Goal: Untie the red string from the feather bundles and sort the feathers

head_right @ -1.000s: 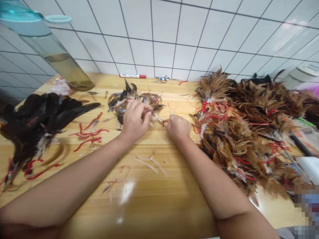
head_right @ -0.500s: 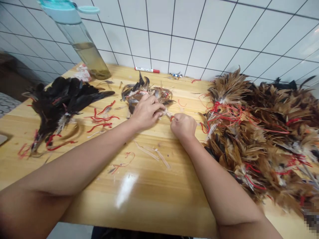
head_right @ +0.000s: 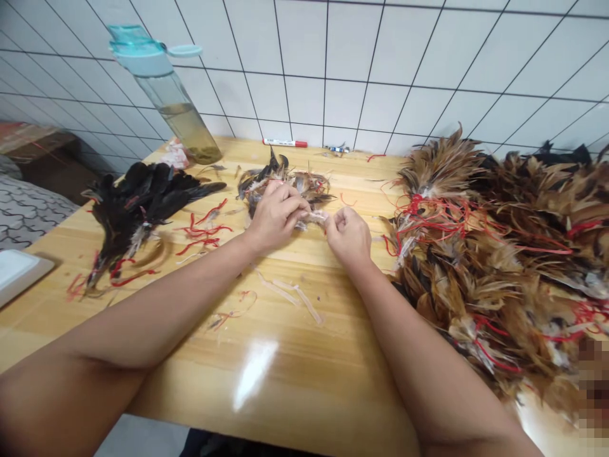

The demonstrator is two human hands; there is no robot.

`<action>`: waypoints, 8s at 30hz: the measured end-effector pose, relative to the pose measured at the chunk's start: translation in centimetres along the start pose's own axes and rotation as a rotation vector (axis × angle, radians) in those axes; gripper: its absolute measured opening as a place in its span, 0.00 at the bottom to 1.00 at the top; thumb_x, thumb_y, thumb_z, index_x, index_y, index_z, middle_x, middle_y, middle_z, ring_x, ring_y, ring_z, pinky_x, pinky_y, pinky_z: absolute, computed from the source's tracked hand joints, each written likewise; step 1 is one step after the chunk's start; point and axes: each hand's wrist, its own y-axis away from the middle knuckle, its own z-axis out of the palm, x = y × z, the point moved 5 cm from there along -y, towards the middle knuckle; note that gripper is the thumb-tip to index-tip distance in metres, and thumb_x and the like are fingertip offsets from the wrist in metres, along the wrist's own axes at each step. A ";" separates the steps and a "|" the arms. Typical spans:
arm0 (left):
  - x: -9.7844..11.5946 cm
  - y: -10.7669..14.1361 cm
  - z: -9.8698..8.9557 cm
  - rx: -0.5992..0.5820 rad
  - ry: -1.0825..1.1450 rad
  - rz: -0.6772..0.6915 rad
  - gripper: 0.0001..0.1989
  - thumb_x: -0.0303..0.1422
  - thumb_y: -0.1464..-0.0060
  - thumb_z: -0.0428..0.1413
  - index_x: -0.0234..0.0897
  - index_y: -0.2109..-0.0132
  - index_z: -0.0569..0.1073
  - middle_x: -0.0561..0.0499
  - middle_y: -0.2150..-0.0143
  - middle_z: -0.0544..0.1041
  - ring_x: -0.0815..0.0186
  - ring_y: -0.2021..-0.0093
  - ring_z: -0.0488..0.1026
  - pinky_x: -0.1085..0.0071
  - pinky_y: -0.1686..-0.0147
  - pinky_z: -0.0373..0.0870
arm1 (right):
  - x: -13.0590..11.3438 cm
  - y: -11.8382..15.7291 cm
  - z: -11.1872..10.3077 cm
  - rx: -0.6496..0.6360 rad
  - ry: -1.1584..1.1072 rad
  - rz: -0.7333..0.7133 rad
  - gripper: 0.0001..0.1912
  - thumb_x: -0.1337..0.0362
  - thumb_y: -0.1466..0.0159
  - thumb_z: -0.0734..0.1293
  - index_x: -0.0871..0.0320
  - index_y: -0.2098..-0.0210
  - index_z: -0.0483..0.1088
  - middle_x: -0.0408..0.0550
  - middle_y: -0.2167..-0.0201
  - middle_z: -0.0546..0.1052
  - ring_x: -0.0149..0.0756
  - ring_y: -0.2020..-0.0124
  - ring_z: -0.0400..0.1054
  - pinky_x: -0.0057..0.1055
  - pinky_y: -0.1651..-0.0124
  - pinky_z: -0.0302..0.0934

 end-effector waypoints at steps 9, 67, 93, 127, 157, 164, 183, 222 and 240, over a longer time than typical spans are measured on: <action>-1.0 0.0 0.1 -0.015 0.021 -0.023 0.13 0.27 0.41 0.48 0.41 0.60 0.77 0.46 0.61 0.72 0.59 0.57 0.62 0.59 0.53 0.62 | 0.4 -0.2 0.6 -0.054 -0.148 -0.044 0.14 0.55 0.39 0.63 0.58 0.61 0.71 0.36 0.82 0.60 0.31 0.78 0.57 0.28 0.71 0.52; 0.6 -0.3 0.4 0.021 0.461 -0.238 0.05 0.32 0.43 0.54 0.35 0.66 0.72 0.50 0.66 0.73 0.65 0.62 0.67 0.68 0.57 0.63 | -1.1 0.9 1.3 -0.118 -0.588 0.040 0.15 0.52 0.39 0.64 0.56 0.72 0.68 0.40 0.80 0.68 0.29 0.78 0.58 0.28 0.72 0.55; -0.3 -0.2 0.8 0.042 0.430 -0.290 0.07 0.28 0.45 0.54 0.36 0.61 0.76 0.48 0.62 0.74 0.63 0.58 0.68 0.65 0.54 0.65 | 1.5 -0.6 -0.1 0.116 -0.534 0.073 0.12 0.54 0.40 0.64 0.57 0.71 0.69 0.43 0.75 0.71 0.32 0.71 0.63 0.30 0.65 0.60; 0.2 0.0 2.7 0.020 1.213 -0.636 0.04 0.27 0.45 0.56 0.35 0.64 0.67 0.55 0.72 0.70 0.74 0.74 0.68 0.77 0.73 0.64 | -0.2 0.3 0.9 -0.048 -0.299 -0.039 0.10 0.56 0.39 0.63 0.55 0.72 0.67 0.39 0.81 0.68 0.30 0.79 0.57 0.28 0.73 0.54; -0.4 0.3 2.8 -0.015 0.965 -0.542 0.09 0.34 0.49 0.59 0.34 0.71 0.68 0.55 0.74 0.71 0.71 0.72 0.67 0.74 0.70 0.62 | 0.0 0.1 2.0 -0.116 -0.391 -0.102 0.10 0.58 0.41 0.65 0.57 0.73 0.73 0.43 0.77 0.70 0.33 0.73 0.63 0.32 0.65 0.58; -0.6 0.0 2.4 0.060 0.960 -0.481 0.06 0.32 0.45 0.56 0.35 0.61 0.71 0.53 0.69 0.73 0.71 0.69 0.69 0.73 0.66 0.66 | 0.4 0.0 1.8 -0.091 -0.474 0.014 0.12 0.55 0.40 0.65 0.57 0.72 0.72 0.43 0.74 0.73 0.32 0.71 0.65 0.31 0.63 0.60; 1.7 0.3 2.5 -0.163 0.058 0.048 0.07 0.28 0.41 0.52 0.36 0.66 0.75 0.46 0.61 0.74 0.60 0.59 0.62 0.64 0.56 0.62 | 1.1 -0.4 0.8 0.028 -0.377 0.023 0.13 0.56 0.40 0.64 0.58 0.72 0.73 0.44 0.76 0.74 0.33 0.73 0.63 0.30 0.67 0.58; 2.0 -0.3 0.3 -0.027 -0.068 0.052 0.14 0.32 0.34 0.42 0.35 0.60 0.72 0.43 0.60 0.74 0.57 0.56 0.66 0.59 0.55 0.60 | 1.2 -0.5 2.1 -0.165 -0.466 0.040 0.12 0.55 0.45 0.66 0.57 0.77 0.68 0.39 0.81 0.66 0.29 0.77 0.57 0.29 0.70 0.54; 1.2 0.0 1.3 -0.099 0.508 -0.368 0.10 0.34 0.42 0.52 0.34 0.66 0.74 0.49 0.66 0.76 0.67 0.65 0.69 0.70 0.62 0.64 | 0.6 -0.1 1.8 -0.094 -0.438 0.002 0.10 0.57 0.42 0.64 0.57 0.75 0.67 0.41 0.77 0.69 0.31 0.72 0.61 0.30 0.64 0.57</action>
